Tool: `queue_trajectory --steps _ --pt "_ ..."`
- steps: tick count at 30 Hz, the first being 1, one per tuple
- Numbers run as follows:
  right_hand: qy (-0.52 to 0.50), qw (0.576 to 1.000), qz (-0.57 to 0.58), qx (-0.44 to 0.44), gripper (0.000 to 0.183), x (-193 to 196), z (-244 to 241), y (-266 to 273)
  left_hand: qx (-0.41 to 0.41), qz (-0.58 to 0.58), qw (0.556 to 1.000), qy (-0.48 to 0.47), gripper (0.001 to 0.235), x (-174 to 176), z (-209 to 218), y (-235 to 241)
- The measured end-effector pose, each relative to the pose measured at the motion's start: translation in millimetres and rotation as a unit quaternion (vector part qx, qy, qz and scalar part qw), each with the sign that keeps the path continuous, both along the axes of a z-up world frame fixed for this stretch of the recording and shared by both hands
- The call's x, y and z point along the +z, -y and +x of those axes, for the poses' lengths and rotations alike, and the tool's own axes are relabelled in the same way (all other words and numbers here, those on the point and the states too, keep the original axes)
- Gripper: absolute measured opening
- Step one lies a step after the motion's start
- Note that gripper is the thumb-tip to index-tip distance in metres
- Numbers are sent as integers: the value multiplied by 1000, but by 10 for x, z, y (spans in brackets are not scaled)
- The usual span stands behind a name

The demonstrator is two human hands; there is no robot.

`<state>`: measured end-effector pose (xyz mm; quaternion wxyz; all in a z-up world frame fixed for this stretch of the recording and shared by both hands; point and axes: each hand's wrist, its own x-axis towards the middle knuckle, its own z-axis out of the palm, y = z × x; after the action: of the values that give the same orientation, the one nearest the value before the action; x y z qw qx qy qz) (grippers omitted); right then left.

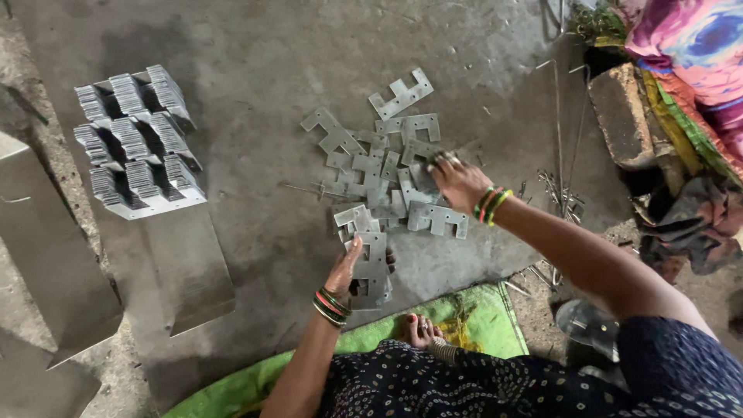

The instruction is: The person picks up metal components from a pile on the floor, stacks them into piles, and uses a thin metal rod to gather and align smaller metal pieces.

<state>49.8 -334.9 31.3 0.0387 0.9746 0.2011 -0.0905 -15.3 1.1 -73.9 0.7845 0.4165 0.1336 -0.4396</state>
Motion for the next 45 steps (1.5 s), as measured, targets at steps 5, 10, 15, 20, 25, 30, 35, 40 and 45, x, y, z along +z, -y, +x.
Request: queue_trajectory --steps 5,10,15,20,25,30,35,40,45 --pt "-68 989 6 -128 38 405 -129 -109 -13 -9 1000 21 69 315 34 -28" --pt "-113 924 340 -137 57 723 -139 -315 22 30 998 -48 77 364 18 85" --pt "-124 932 246 -235 54 425 172 -215 79 21 995 -52 82 18 -98 77" --pt "-46 968 71 -235 75 -255 440 137 61 55 991 -106 79 149 -71 -35" --pt "-137 946 84 -280 43 -406 562 290 28 -145 987 -70 76 576 -13 -36" --pt "-225 908 255 -246 38 105 318 86 48 -79 995 -47 71 297 7 53" --pt "-194 906 309 -215 59 142 286 202 76 -14 991 -111 73 -162 -104 63" --pt "-30 992 -1 -124 71 50 238 534 97 -10 995 3 74 -665 -118 37" --pt "-76 986 -2 -146 63 -70 310 649 51 -39 997 -30 71 -354 -129 12"
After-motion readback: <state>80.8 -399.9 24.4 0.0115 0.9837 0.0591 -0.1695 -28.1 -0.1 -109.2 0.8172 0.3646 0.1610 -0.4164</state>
